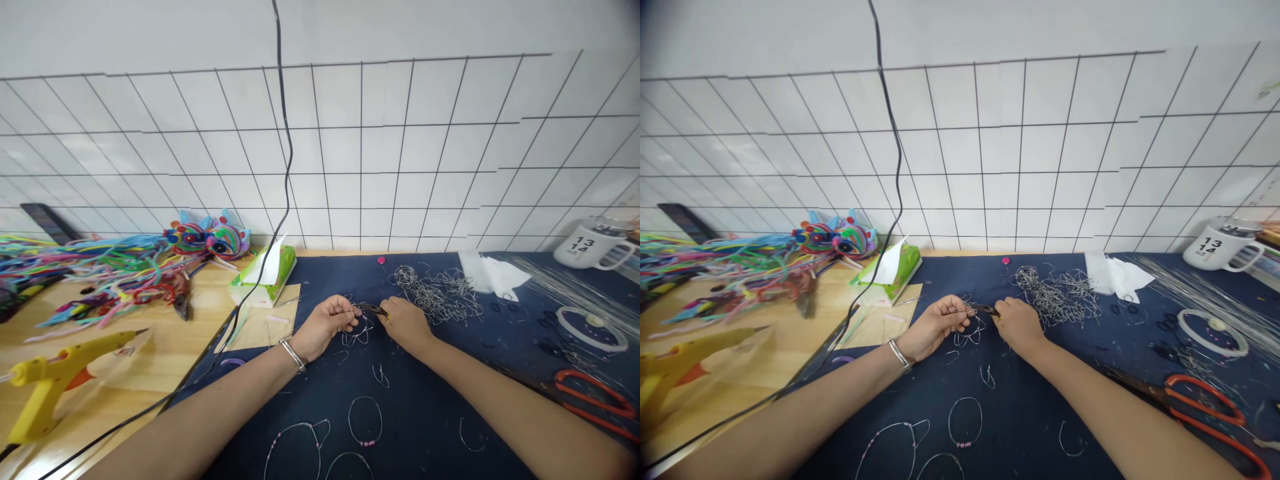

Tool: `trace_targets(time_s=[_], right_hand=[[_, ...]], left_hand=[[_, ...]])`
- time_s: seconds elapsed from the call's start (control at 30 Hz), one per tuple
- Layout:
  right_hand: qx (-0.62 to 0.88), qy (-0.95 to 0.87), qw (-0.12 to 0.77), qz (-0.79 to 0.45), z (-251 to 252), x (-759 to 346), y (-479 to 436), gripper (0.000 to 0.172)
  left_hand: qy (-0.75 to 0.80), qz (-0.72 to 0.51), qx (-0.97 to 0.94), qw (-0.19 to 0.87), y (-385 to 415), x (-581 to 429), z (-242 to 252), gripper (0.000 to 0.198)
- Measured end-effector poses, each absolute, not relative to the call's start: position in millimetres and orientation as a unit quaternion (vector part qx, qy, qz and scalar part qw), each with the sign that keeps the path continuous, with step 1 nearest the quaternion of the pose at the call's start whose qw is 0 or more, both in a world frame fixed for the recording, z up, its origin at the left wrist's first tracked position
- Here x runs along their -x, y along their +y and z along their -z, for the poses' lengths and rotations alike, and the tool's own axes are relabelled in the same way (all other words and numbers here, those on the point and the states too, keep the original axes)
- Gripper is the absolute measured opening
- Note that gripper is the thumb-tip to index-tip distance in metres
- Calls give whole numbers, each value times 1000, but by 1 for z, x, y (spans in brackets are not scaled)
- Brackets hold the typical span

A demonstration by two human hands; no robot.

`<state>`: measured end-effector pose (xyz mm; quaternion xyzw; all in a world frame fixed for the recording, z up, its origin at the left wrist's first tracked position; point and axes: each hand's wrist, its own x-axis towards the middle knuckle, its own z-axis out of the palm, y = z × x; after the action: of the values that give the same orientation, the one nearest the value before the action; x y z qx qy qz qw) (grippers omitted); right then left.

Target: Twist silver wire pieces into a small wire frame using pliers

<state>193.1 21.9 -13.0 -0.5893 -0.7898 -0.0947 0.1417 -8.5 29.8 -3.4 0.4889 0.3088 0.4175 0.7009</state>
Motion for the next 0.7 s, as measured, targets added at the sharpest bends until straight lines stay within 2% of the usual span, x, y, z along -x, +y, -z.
trace_targets(time_s=[0.7], right_hand=[[578,-795,152,103,16,-193,23,14]], left_hand=[[304,-415,-480,711,31,8,4,18]])
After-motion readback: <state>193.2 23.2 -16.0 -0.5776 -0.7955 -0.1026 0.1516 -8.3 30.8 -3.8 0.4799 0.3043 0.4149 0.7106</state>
